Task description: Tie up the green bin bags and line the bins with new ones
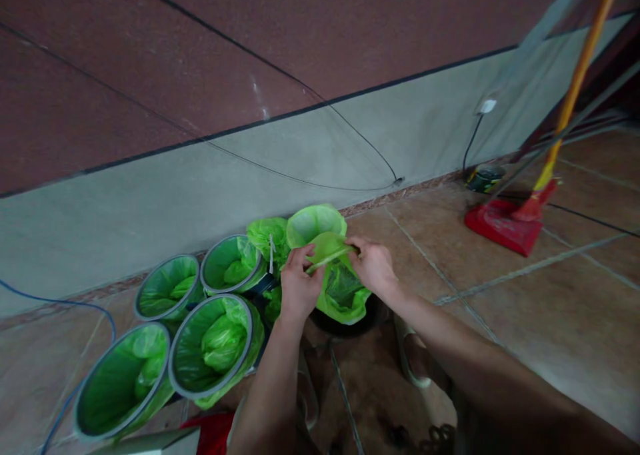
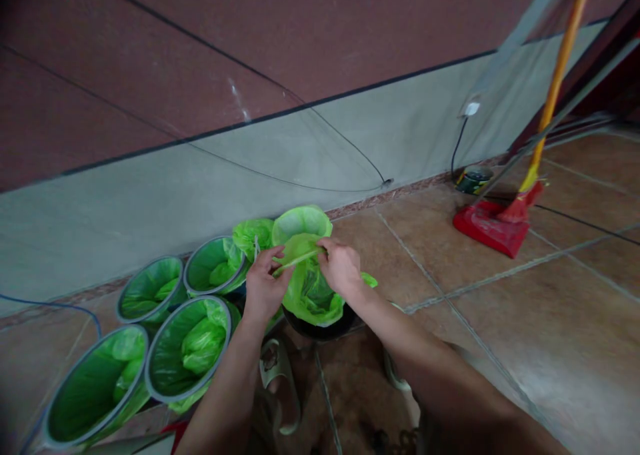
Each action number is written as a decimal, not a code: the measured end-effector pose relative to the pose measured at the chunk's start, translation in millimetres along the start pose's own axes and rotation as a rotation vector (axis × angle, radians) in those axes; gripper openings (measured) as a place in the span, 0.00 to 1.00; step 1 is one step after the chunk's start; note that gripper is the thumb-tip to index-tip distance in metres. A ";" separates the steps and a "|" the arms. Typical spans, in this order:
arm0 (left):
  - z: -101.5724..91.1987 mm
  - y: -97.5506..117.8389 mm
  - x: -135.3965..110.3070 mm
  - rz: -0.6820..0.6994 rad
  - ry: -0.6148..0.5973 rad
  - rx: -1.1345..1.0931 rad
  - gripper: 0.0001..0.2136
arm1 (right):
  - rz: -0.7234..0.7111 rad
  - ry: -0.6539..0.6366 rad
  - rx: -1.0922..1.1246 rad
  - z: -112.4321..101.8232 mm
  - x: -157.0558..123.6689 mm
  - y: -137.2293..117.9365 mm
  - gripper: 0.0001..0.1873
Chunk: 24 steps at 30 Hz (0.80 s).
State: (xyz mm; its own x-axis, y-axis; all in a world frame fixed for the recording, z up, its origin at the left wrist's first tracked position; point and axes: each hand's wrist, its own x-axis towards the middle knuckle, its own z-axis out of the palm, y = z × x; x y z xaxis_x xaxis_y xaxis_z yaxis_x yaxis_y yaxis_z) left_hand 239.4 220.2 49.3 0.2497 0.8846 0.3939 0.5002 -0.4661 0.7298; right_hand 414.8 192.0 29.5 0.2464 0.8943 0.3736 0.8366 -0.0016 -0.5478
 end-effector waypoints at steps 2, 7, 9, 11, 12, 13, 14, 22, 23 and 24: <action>-3.3 -0.3 0.0 0.053 0.047 0.112 0.14 | 0.010 0.081 0.002 -9.4 5.3 8.5 0.13; -6.3 -0.2 -1.7 0.076 0.052 0.279 0.13 | -0.034 0.184 0.015 -28.3 8.5 20.7 0.13; -7.3 -1.1 -1.5 0.067 0.051 0.294 0.13 | -0.031 0.216 0.020 -33.9 9.3 24.6 0.14; -8.9 -3.1 -0.2 0.051 0.096 0.304 0.12 | -0.014 0.235 0.004 -38.9 11.2 29.3 0.15; -10.1 -4.5 0.7 0.039 0.137 0.306 0.12 | -0.009 0.234 -0.009 -41.0 12.3 31.8 0.15; -11.4 -6.0 1.7 0.025 0.186 0.303 0.12 | -0.012 0.224 -0.020 -42.8 13.3 34.2 0.16; -12.8 -7.5 2.7 0.009 0.238 0.295 0.11 | -0.019 0.209 -0.031 -43.9 14.1 36.4 0.16; -30.8 -19.2 9.9 -0.178 0.595 0.063 0.14 | 0.005 0.144 -0.120 -45.5 17.4 53.1 0.20; -34.7 -22.6 11.7 -0.185 0.663 0.037 0.14 | 0.024 0.163 -0.132 -47.2 18.8 56.0 0.20; -39.1 -26.6 13.7 -0.190 0.713 0.016 0.15 | 0.041 0.184 -0.143 -49.4 20.6 59.1 0.20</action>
State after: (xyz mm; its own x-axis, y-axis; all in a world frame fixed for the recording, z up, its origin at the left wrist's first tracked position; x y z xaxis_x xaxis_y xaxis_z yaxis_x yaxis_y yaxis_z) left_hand 197.1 244.2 57.1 -0.4392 0.7234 0.5327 0.4942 -0.3006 0.8157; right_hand 493.5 188.2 41.8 0.3556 0.7956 0.4904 0.8815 -0.1111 -0.4590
